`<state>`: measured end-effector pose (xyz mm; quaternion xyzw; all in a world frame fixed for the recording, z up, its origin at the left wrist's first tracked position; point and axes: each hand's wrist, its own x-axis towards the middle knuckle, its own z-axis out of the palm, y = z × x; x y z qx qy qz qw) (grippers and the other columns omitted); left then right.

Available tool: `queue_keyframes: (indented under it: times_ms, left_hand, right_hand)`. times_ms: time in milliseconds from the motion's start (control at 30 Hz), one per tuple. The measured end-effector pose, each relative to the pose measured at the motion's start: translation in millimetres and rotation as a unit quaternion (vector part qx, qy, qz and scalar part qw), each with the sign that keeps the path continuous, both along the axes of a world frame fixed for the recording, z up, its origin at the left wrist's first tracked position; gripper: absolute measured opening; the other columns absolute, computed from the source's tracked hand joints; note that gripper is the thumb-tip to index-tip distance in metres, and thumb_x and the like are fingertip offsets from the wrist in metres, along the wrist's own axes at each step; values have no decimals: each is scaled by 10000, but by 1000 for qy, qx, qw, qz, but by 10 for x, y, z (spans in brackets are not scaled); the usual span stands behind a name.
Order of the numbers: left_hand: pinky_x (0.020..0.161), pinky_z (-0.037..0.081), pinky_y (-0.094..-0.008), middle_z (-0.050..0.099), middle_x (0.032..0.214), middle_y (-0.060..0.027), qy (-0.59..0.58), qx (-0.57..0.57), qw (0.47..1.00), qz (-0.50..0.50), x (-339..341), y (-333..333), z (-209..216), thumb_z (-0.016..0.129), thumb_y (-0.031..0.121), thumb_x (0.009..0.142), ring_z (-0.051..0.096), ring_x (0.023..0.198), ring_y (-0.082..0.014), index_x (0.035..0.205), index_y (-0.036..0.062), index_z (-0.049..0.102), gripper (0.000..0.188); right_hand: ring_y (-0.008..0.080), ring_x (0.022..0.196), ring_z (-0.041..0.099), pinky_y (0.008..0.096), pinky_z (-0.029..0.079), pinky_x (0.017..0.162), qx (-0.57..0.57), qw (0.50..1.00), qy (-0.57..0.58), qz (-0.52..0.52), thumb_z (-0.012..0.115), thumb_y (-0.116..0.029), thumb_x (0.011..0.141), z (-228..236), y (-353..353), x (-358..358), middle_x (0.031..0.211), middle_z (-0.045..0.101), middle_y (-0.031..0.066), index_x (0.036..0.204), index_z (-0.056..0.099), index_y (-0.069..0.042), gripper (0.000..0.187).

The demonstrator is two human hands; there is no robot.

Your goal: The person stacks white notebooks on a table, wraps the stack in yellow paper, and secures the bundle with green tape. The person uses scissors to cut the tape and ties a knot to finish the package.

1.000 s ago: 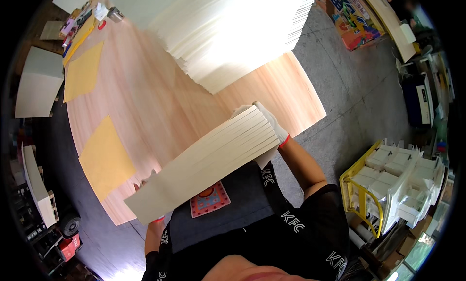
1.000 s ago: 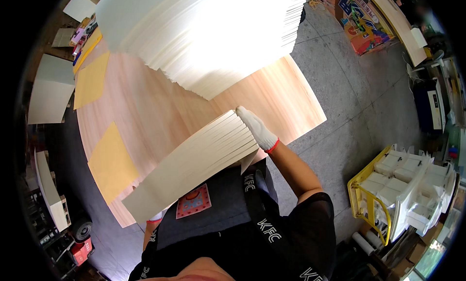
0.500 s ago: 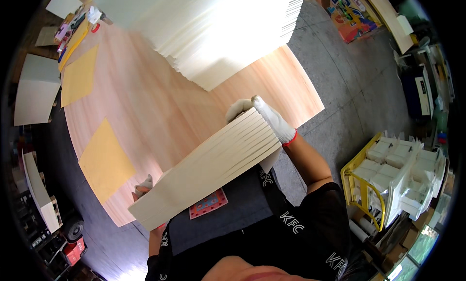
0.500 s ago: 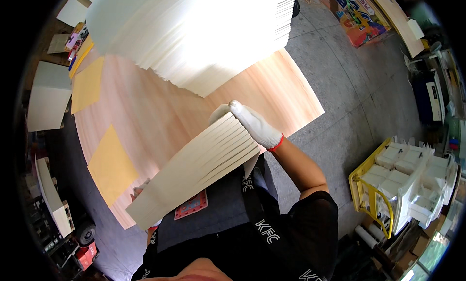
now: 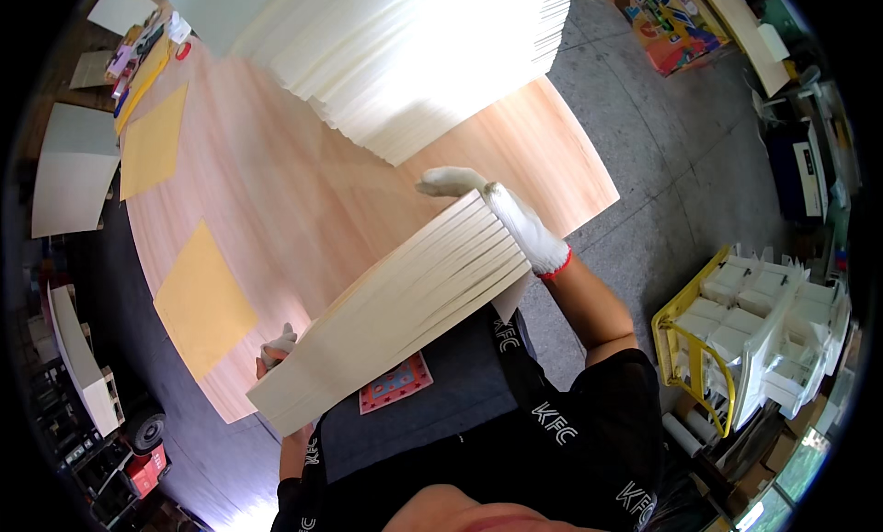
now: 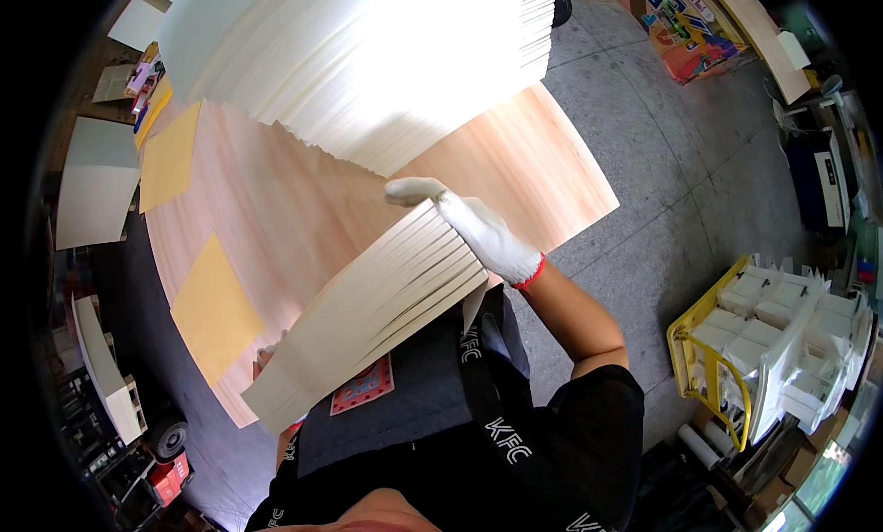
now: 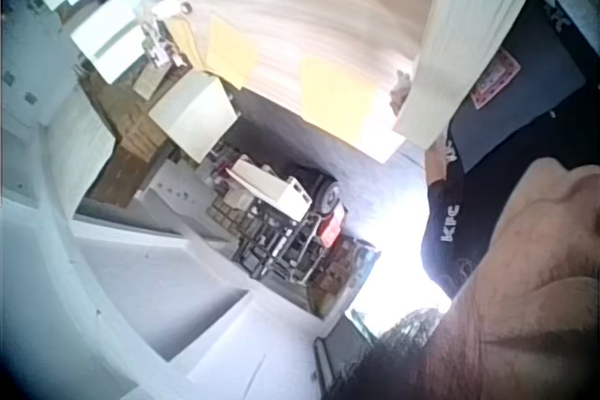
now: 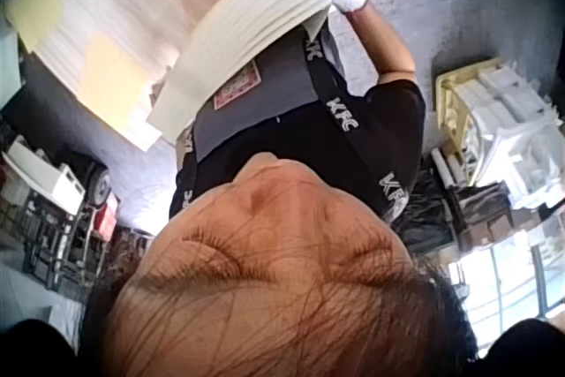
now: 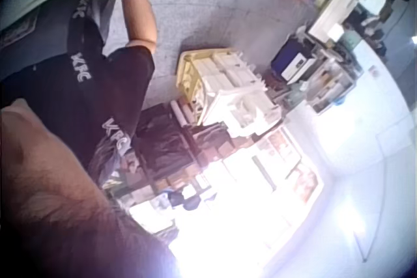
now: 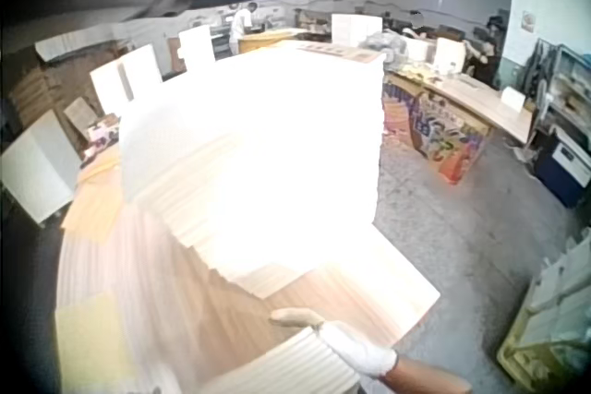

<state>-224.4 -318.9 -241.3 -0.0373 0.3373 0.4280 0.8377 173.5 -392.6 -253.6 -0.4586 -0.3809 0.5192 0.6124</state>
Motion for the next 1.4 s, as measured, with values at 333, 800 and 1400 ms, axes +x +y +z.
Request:
queue_keyframes:
  times_ms: [333,800,1400]
  left_hand:
    - [949,452,-301,613,1083,62,-37,-44,998,-25,-208,19,-225,391,500,973,565,1009,-72,1335,155,484,509]
    - [1009,416,-449,551,1131,-91,-102,18,994,-42,-120,-2,-95,278,396,1017,458,1222,-225,887,109,464,366]
    - [1035,396,-424,568,1034,-96,47,150,986,-57,-185,-3,-260,232,360,1034,422,1224,-209,825,115,426,376]
  right_hand:
    - [283,1250,461,418,332,1062,17,999,34,31,302,-661,919,97,27,25,1358,480,135,1313,488,-20,775]
    - [344,1191,480,507,265,1095,118,916,-244,-294,289,-423,995,-77,-565,96,1145,606,191,732,665,-5,621]
    - [362,1194,475,498,275,1087,143,907,-294,-265,365,-284,930,-50,-482,141,1173,602,190,856,698,-23,429]
